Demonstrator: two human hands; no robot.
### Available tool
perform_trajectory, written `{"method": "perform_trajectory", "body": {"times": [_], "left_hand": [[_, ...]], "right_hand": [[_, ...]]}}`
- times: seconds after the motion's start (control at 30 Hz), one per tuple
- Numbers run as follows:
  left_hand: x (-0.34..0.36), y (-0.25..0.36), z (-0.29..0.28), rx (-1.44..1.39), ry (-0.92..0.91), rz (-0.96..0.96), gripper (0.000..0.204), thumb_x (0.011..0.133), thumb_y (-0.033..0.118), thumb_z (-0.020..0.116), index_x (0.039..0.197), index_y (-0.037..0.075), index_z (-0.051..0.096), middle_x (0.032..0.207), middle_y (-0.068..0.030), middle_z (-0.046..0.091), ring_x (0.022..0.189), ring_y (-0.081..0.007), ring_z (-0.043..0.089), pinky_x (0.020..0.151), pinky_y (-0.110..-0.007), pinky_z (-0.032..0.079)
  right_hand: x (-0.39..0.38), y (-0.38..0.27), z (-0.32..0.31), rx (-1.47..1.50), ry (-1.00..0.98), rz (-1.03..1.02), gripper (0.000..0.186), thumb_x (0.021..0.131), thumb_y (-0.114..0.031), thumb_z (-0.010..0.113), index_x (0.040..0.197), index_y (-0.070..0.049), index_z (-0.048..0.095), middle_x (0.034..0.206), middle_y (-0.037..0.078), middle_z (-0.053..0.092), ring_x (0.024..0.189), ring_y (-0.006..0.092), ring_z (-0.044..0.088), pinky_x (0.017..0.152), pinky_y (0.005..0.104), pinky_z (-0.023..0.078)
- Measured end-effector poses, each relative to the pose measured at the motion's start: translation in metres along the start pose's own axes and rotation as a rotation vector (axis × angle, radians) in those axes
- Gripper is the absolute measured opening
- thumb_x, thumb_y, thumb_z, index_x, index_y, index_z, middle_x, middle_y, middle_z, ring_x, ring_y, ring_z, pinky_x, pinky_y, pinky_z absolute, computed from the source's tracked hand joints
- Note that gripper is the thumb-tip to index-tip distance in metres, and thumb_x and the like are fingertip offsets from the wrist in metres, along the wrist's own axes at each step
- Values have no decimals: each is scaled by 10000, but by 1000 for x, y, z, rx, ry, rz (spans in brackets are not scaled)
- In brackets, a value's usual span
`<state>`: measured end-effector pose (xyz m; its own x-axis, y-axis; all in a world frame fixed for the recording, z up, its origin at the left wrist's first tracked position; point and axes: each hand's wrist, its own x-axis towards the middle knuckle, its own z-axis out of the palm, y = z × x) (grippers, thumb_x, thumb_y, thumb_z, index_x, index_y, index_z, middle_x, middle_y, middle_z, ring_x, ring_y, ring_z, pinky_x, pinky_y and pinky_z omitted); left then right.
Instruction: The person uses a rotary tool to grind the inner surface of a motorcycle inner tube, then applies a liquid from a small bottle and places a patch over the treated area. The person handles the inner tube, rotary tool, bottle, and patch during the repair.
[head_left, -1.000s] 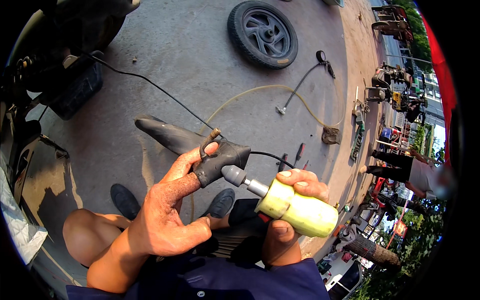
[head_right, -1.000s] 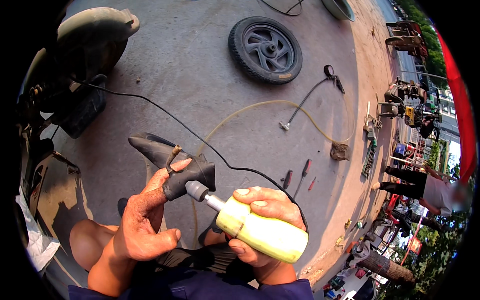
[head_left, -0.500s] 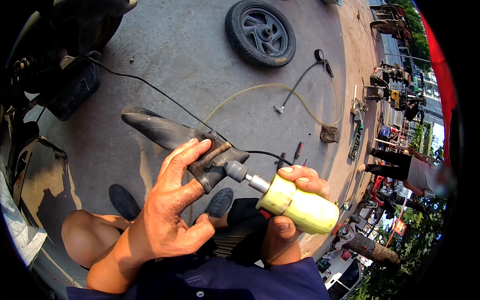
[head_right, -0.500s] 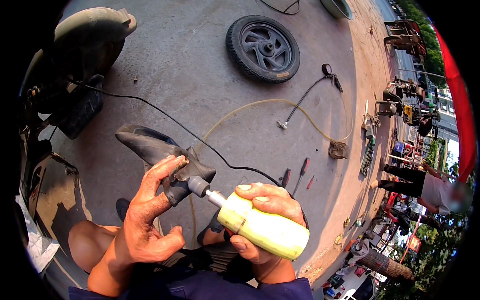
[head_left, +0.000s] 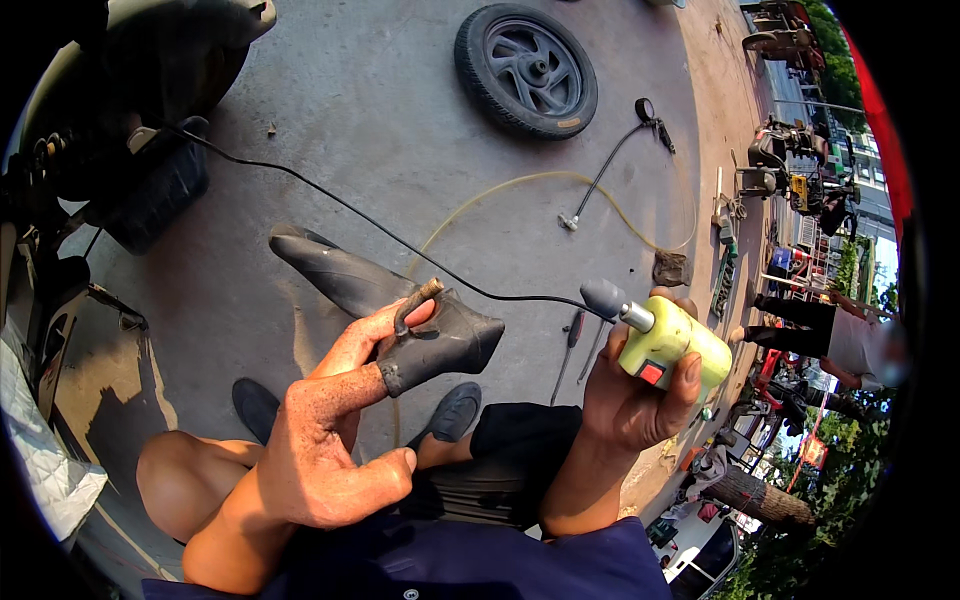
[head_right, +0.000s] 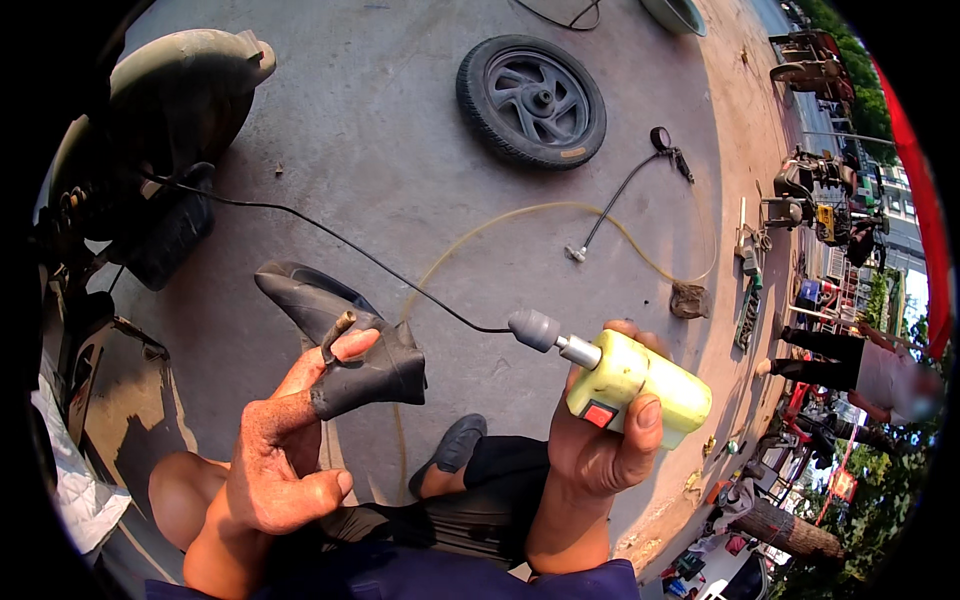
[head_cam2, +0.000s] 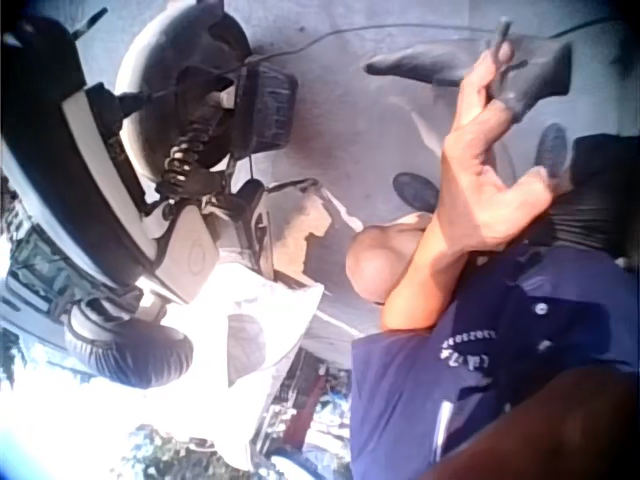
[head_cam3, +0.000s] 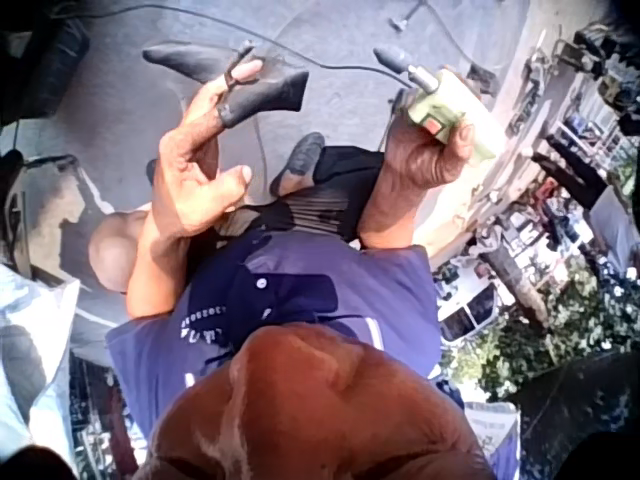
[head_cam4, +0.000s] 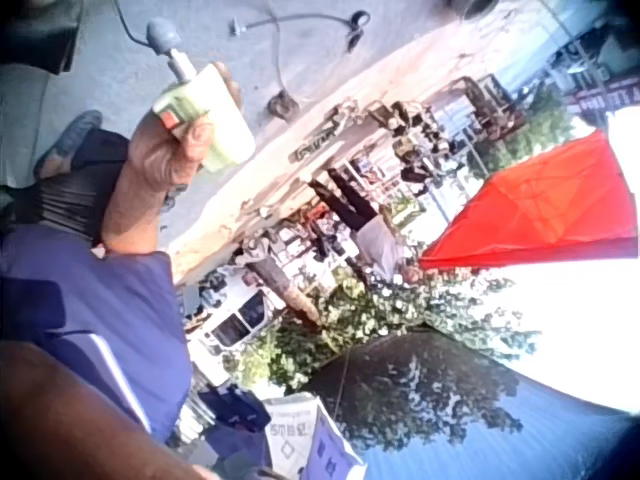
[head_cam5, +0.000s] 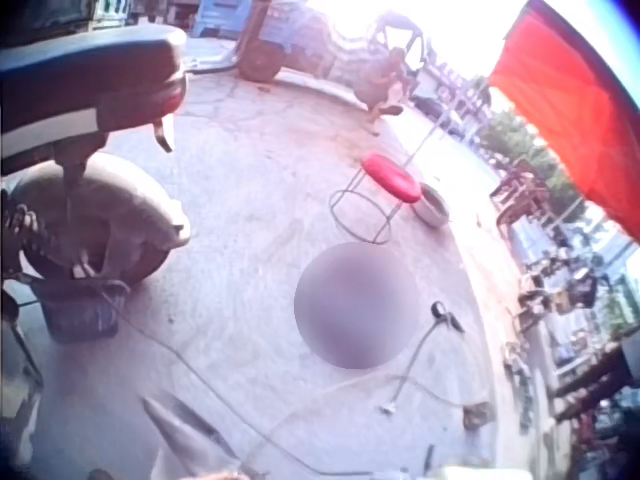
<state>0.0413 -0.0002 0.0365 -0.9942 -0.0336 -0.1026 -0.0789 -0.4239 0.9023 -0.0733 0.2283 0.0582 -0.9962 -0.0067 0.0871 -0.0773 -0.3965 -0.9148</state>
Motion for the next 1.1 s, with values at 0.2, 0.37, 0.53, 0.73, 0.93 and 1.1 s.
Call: {"method": "perform_trajectory", "body": {"times": [0.2, 0.37, 0.53, 0.73, 0.93, 1.1], "left_hand": [[0, 23, -5, -42, -38, -58, 590, 598, 30, 623, 1171, -109, 643, 1466, -310, 368, 1442, -405, 289, 1173, -504, 181], [-8, 29, -13, 169, -75, 14, 593, 740, 162, 724, 1268, -80, 603, 1472, -276, 405, 1370, -413, 388, 1143, -471, 256], [-5, 21, -8, 239, -29, -67, 637, 538, 48, 606, 1158, -84, 667, 1444, -321, 389, 1384, -436, 371, 1136, -523, 258], [1, 12, 0, 283, -2, 16, 661, 595, 43, 607, 1241, -99, 600, 1430, -305, 404, 1407, -411, 336, 1152, -487, 232], [1, 15, 5, 313, 8, 34, 612, 612, 33, 607, 1207, -107, 608, 1432, -291, 406, 1408, -406, 339, 1148, -471, 257], [-1, 14, 6, 346, 22, 79, 601, 625, 32, 617, 1214, -90, 612, 1428, -288, 414, 1397, -413, 352, 1141, -475, 274]], "right_hand": [[2, -14, -20, 102, 97, 107, 615, 888, -315, 676, 1331, 51, 458, 1266, 245, 516, 921, 245, 616, 639, 309, 488], [-11, -13, -7, 123, -51, 137, 551, 907, -303, 655, 1306, -2, 422, 1290, 168, 455, 980, 206, 597, 785, 367, 589], [-41, -14, 20, 46, -120, 64, 623, 721, -85, 873, 1201, -49, 477, 1156, 157, 529, 923, 252, 624, 801, 365, 555], [-53, -13, 38, -268, -167, 79, 643, 705, -275, 907, 1148, -118, 469, 1132, 149, 567, 929, 244, 632, 784, 355, 557], [-47, -6, 26, -369, -357, 10, 621, 737, -302, 883, 1155, -85, 479, 1117, 171, 620, 1032, 246, 625, 855, 365, 547], [-48, -2, 23, -321, -440, -87, 655, 742, -309, 877, 1207, -70, 483, 1129, 178, 618, 1024, 248, 634, 875, 361, 541]]}}
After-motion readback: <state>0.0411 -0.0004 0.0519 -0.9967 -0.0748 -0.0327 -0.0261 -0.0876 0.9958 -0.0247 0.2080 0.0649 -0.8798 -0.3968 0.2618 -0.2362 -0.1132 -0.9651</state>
